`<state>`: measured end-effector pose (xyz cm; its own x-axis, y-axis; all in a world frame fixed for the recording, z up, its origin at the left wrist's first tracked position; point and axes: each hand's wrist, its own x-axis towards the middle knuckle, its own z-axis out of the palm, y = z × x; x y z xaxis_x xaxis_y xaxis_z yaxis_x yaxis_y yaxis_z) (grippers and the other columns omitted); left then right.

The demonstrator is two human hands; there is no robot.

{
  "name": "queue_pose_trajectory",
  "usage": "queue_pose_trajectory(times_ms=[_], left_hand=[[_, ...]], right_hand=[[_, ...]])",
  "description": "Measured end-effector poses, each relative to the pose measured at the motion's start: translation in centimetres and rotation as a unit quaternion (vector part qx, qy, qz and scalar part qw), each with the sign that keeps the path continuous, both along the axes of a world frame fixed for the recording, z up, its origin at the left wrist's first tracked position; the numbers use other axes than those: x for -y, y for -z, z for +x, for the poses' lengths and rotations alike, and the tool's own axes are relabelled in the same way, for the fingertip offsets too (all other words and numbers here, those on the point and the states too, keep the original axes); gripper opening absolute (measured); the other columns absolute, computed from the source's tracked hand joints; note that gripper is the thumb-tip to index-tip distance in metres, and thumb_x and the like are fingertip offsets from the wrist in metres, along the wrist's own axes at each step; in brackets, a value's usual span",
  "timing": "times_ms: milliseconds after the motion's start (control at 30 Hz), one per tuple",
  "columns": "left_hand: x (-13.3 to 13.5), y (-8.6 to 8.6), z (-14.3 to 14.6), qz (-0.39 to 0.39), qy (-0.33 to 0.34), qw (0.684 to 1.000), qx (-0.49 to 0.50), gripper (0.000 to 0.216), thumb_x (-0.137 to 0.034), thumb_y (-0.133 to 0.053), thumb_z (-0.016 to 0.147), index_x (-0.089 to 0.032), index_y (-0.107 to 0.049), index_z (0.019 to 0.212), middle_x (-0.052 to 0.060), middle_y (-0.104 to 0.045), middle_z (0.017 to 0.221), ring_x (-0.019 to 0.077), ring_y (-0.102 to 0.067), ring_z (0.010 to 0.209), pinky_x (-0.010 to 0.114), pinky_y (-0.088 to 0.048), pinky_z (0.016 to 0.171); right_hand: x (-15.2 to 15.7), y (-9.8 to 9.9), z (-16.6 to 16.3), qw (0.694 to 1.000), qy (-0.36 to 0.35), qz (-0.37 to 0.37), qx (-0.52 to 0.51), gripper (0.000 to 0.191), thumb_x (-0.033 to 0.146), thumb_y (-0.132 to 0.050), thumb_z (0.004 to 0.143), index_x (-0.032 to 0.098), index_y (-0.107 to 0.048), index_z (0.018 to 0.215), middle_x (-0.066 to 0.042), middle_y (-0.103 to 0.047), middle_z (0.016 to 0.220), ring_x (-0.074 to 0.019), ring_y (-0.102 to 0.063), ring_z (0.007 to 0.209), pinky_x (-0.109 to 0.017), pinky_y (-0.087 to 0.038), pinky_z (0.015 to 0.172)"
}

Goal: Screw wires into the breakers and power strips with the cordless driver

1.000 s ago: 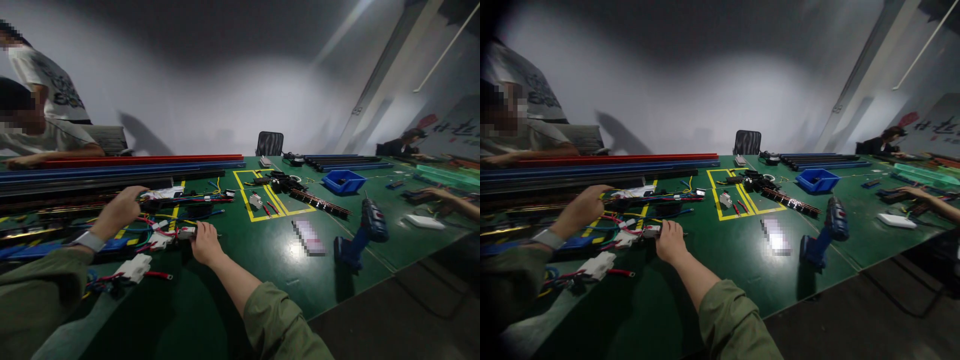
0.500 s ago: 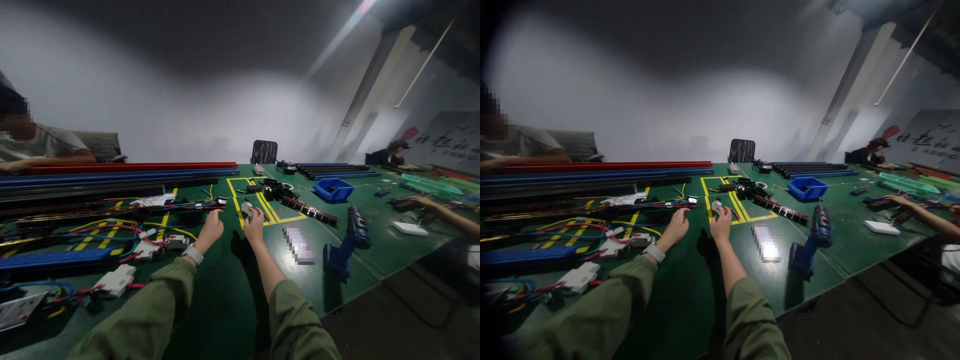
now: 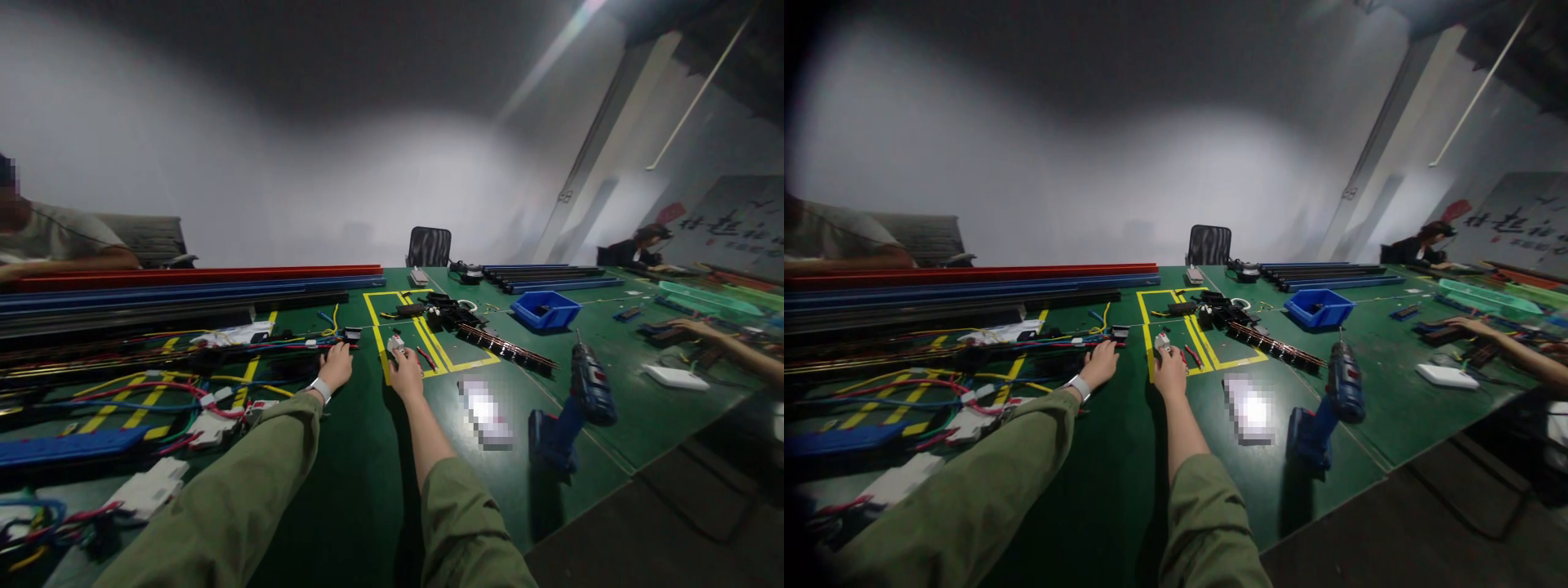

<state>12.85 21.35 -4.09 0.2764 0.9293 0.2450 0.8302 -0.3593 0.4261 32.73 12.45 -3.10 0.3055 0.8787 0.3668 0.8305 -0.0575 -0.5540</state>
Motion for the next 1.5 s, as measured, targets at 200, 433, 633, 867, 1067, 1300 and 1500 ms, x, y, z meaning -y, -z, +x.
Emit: queue_pose_trajectory(times_ms=[200, 433, 633, 867, 1067, 1300, 1500], left_hand=[[0.2, -1.1, -0.4, 0.008, 0.000, 0.999, -0.036, 0.031, -0.037, -0.042, 0.097, -0.021, -0.065, 0.109, 0.020, -0.055, 0.126, 0.0356, -0.046, 0.116, 0.053, -0.039, 0.093], [1.7, -1.3, -1.8, 0.007, 0.050, 0.998, 0.025, 0.024, -0.030, -0.042, 0.098, -0.022, -0.064, 0.100, 0.011, -0.069, 0.103, 0.0265, -0.059, 0.106, 0.040, -0.040, 0.092], [3.6, -0.9, -2.9, 0.020, 0.069, 0.991, 0.109, 0.028, -0.028, -0.039, 0.099, -0.021, -0.065, 0.101, 0.010, -0.070, 0.107, 0.0235, -0.062, 0.104, 0.035, -0.045, 0.091], [5.0, -1.0, -3.2, 0.031, 0.078, 0.993, 0.088, 0.030, -0.030, -0.038, 0.101, -0.021, -0.066, 0.106, 0.008, -0.070, 0.112, 0.0224, -0.061, 0.108, 0.035, -0.042, 0.096], [4.7, -0.4, -3.1, 0.035, 0.079, 0.994, 0.060, 0.028, -0.031, -0.042, 0.100, -0.021, -0.067, 0.104, 0.009, -0.069, 0.109, 0.0225, -0.061, 0.105, 0.034, -0.042, 0.094], [4.1, 0.3, -3.1, 0.029, 0.085, 0.993, 0.072, 0.025, -0.028, -0.045, 0.098, -0.021, -0.069, 0.103, 0.009, -0.069, 0.108, 0.0226, -0.061, 0.105, 0.034, -0.042, 0.095], [4.1, 0.5, -3.2, 0.036, 0.093, 0.991, 0.089, 0.023, -0.028, -0.049, 0.097, -0.021, -0.070, 0.101, 0.009, -0.069, 0.104, 0.0219, -0.061, 0.103, 0.033, -0.042, 0.094]], right_hand=[[-0.1, 0.1, 1.3, 0.967, -0.027, 0.089, -0.236, 0.033, 0.037, -0.059, 0.084, 0.015, -0.067, 0.107, -0.012, -0.064, 0.109, -0.0220, -0.064, 0.091, -0.035, -0.051, 0.084], [-0.7, 0.4, -0.3, 0.928, -0.109, 0.104, -0.340, 0.048, 0.038, -0.064, 0.078, 0.022, -0.043, 0.119, -0.006, -0.065, 0.108, -0.0191, -0.066, 0.088, -0.033, -0.056, 0.074], [-0.8, 0.6, -2.1, 0.847, -0.222, 0.089, -0.475, 0.060, 0.032, -0.066, 0.072, 0.024, -0.042, 0.126, -0.007, -0.061, 0.116, -0.0195, -0.063, 0.096, -0.032, -0.055, 0.076], [-0.1, 0.2, -3.0, 0.861, -0.243, 0.055, -0.443, 0.044, 0.031, -0.078, 0.065, 0.022, -0.054, 0.101, 0.001, -0.063, 0.087, -0.0162, -0.058, 0.080, -0.027, -0.046, 0.073], [-0.1, 0.1, -3.3, 0.876, -0.245, 0.048, -0.413, 0.041, 0.029, -0.078, 0.065, 0.022, -0.055, 0.098, 0.003, -0.061, 0.083, -0.0160, -0.055, 0.076, -0.027, -0.043, 0.071], [-0.5, 0.7, -3.3, 0.889, -0.251, 0.054, -0.380, 0.043, 0.031, -0.074, 0.069, 0.023, -0.052, 0.105, 0.001, -0.063, 0.090, -0.0175, -0.059, 0.084, -0.031, -0.048, 0.079], [-0.4, 1.4, -3.5, 0.890, -0.266, 0.056, -0.365, 0.046, 0.030, -0.070, 0.073, 0.023, -0.046, 0.112, -0.001, -0.062, 0.100, -0.0177, -0.063, 0.091, -0.033, -0.051, 0.086]])
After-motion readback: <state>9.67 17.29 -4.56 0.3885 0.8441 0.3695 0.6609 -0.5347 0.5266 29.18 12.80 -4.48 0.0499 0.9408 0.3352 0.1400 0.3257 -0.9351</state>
